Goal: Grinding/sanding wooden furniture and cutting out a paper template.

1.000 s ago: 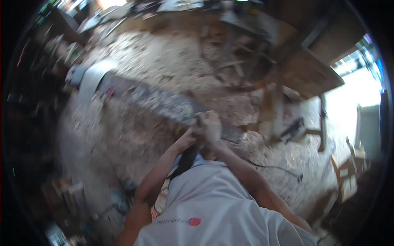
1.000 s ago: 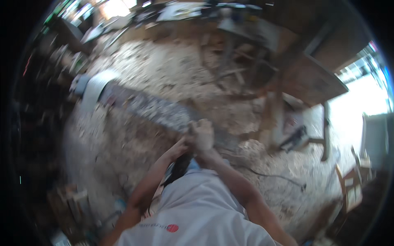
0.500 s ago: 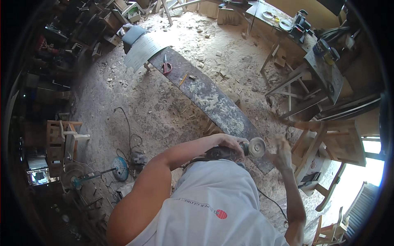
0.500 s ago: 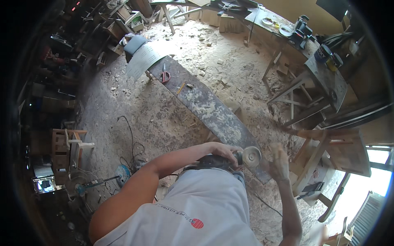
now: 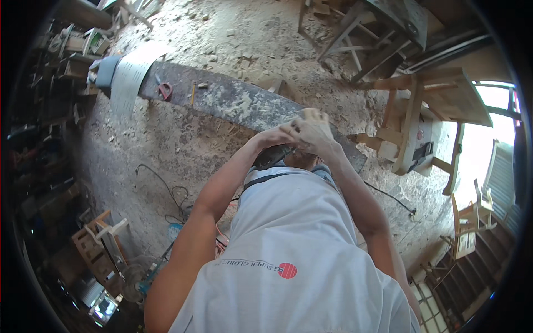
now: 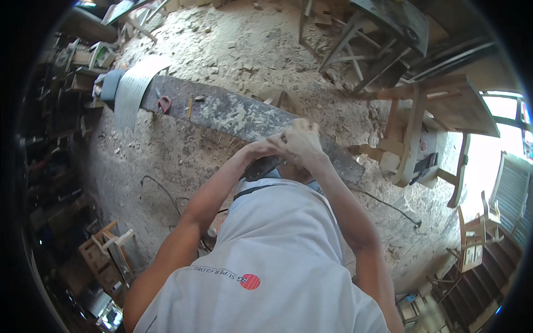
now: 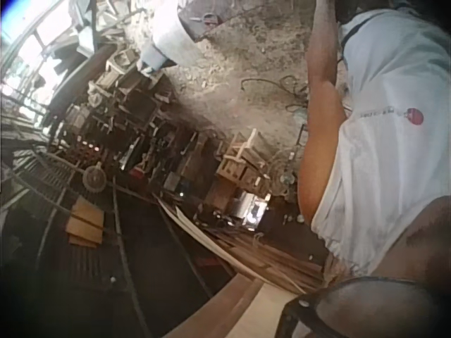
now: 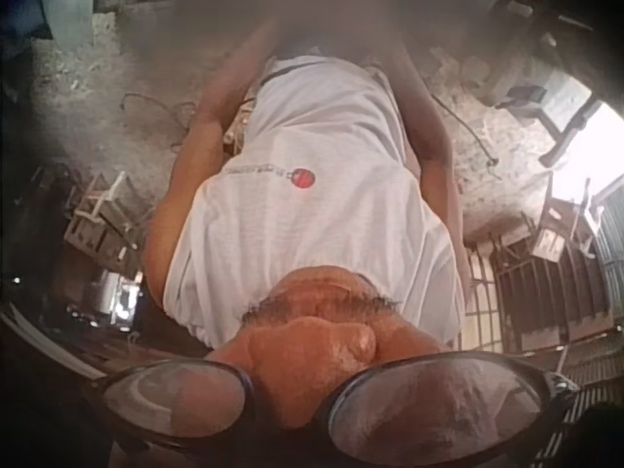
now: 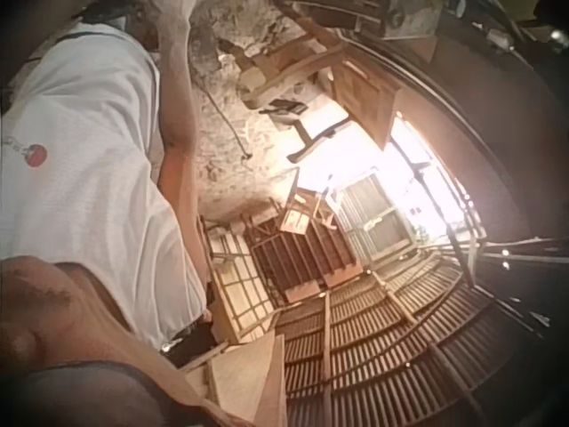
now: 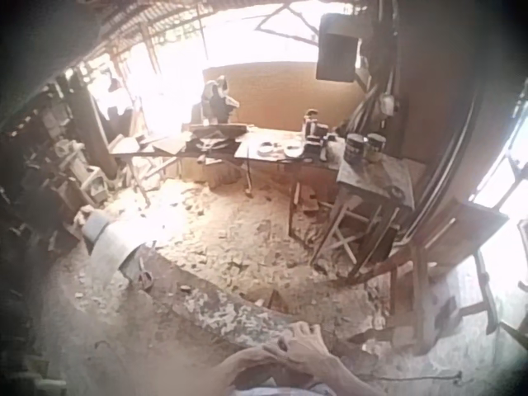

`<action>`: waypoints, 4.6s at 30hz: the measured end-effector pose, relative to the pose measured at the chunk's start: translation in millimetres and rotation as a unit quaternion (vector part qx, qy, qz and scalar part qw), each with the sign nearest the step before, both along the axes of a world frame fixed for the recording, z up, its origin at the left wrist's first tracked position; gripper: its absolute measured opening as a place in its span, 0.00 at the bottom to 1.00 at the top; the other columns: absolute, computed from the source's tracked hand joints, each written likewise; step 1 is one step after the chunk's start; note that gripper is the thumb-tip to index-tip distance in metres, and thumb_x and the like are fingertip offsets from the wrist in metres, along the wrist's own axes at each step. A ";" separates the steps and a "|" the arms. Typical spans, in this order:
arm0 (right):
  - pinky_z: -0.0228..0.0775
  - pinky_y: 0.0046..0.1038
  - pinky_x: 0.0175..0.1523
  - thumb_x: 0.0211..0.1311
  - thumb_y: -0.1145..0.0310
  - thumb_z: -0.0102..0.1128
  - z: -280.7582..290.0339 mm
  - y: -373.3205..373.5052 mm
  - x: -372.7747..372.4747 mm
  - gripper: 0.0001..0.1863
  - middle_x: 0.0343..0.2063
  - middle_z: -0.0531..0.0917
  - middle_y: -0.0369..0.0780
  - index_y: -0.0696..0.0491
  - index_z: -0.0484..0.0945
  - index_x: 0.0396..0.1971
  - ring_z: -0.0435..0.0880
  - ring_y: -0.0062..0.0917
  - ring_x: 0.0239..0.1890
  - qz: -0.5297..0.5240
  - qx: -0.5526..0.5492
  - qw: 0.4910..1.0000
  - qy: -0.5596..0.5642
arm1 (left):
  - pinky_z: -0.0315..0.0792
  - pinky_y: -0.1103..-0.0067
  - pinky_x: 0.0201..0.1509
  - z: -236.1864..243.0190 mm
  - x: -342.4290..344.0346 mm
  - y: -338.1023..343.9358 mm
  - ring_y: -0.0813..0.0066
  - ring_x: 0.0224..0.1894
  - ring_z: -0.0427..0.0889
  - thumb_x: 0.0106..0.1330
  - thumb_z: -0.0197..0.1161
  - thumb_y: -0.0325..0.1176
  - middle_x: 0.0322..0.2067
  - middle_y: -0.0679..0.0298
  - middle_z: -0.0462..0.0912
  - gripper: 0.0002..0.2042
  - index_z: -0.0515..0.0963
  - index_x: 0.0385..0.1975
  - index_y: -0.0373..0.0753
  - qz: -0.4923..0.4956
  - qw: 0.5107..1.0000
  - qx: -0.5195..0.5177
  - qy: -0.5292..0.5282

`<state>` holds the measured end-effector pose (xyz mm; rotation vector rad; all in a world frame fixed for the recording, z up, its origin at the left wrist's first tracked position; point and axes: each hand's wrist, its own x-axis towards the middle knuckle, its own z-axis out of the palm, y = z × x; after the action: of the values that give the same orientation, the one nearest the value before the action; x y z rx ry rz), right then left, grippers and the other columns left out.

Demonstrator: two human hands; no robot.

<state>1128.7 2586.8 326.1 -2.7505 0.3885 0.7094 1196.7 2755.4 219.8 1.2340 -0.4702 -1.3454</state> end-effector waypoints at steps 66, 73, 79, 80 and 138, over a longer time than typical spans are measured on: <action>0.84 0.42 0.53 0.63 0.68 0.65 -121.4 -32.0 -86.0 0.21 0.48 0.90 0.47 0.49 0.85 0.57 0.90 0.42 0.51 -0.377 0.441 0.770 -0.265 | 0.81 0.63 0.55 -21.4 12.3 -61.5 0.54 0.52 0.89 0.48 0.83 0.39 0.50 0.49 0.89 0.44 0.71 0.69 0.42 -0.302 0.863 0.143 -0.378; 0.84 0.45 0.44 0.54 0.53 0.74 -212.7 -31.2 -147.1 0.27 0.43 0.90 0.53 0.59 0.88 0.47 0.92 0.45 0.42 -0.603 0.285 0.725 -0.170 | 0.81 0.58 0.56 -46.5 47.3 -46.7 0.48 0.52 0.90 0.39 0.86 0.44 0.49 0.50 0.90 0.43 0.73 0.61 0.45 -0.243 0.853 0.225 -0.403; 0.84 0.36 0.40 0.56 0.60 0.75 -219.3 -29.0 -149.6 0.15 0.38 0.92 0.46 0.54 0.90 0.40 0.91 0.31 0.34 -0.488 0.292 0.810 -0.141 | 0.76 0.58 0.68 -47.2 40.3 -38.4 0.50 0.65 0.81 0.47 0.82 0.50 0.60 0.50 0.84 0.44 0.73 0.67 0.47 -0.093 0.776 0.184 -0.596; 0.83 0.37 0.44 0.52 0.61 0.76 -218.9 -29.0 -145.3 0.12 0.35 0.92 0.43 0.51 0.90 0.34 0.90 0.33 0.35 -0.460 0.474 0.695 -0.285 | 0.76 0.58 0.66 -48.7 41.8 -39.6 0.45 0.62 0.82 0.53 0.78 0.46 0.57 0.50 0.84 0.35 0.77 0.63 0.43 -0.143 0.814 0.124 -0.550; 0.80 0.49 0.61 0.72 0.64 0.59 -197.6 -76.4 -186.1 0.18 0.55 0.80 0.51 0.53 0.81 0.57 0.85 0.51 0.56 -0.297 0.128 0.930 -0.175 | 0.81 0.57 0.61 -73.8 -124.9 -70.3 0.43 0.62 0.82 0.59 0.80 0.51 0.65 0.47 0.75 0.43 0.70 0.72 0.41 -0.041 0.740 0.287 -0.607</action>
<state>942.6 2510.4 128.4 -2.2558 0.9138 0.0993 1071.7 2685.1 146.1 2.6119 -1.0478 -0.5430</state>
